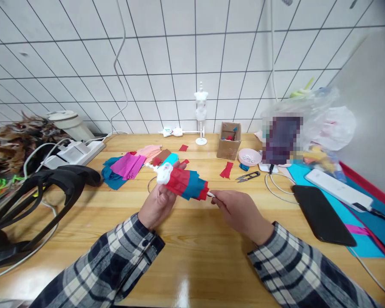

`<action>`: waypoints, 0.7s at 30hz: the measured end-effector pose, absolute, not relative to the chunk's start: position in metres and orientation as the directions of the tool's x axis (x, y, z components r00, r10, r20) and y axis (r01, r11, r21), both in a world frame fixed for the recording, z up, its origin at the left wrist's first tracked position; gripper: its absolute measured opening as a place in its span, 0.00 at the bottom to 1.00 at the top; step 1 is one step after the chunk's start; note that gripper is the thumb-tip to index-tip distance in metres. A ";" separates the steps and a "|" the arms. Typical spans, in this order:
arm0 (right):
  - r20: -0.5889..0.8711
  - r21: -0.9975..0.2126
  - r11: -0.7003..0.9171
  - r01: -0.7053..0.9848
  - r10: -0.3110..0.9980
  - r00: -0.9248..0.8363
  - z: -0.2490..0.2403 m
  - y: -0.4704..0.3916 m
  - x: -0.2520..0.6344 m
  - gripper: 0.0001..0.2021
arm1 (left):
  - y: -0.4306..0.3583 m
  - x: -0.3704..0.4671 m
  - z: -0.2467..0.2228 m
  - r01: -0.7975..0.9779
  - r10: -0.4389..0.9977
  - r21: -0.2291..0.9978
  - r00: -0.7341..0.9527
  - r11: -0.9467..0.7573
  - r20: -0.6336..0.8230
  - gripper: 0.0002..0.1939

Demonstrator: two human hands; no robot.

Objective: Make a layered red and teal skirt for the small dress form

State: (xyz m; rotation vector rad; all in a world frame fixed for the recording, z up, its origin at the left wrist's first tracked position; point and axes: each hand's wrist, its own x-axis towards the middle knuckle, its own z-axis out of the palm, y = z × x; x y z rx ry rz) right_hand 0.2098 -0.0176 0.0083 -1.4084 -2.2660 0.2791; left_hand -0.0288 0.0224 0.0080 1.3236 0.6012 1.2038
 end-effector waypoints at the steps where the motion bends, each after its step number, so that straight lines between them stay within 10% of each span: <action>1: 0.273 -0.391 0.469 0.792 0.881 -0.386 0.007 -0.018 0.208 0.12 | 0.020 -0.028 0.011 -0.316 0.907 0.930 0.306 -0.191 0.290 0.42; 21: 0.199 -0.420 0.493 0.762 0.869 -0.453 0.013 -0.025 0.204 0.18 | 0.019 -0.028 0.013 -0.460 0.975 0.873 0.061 -0.161 0.212 0.30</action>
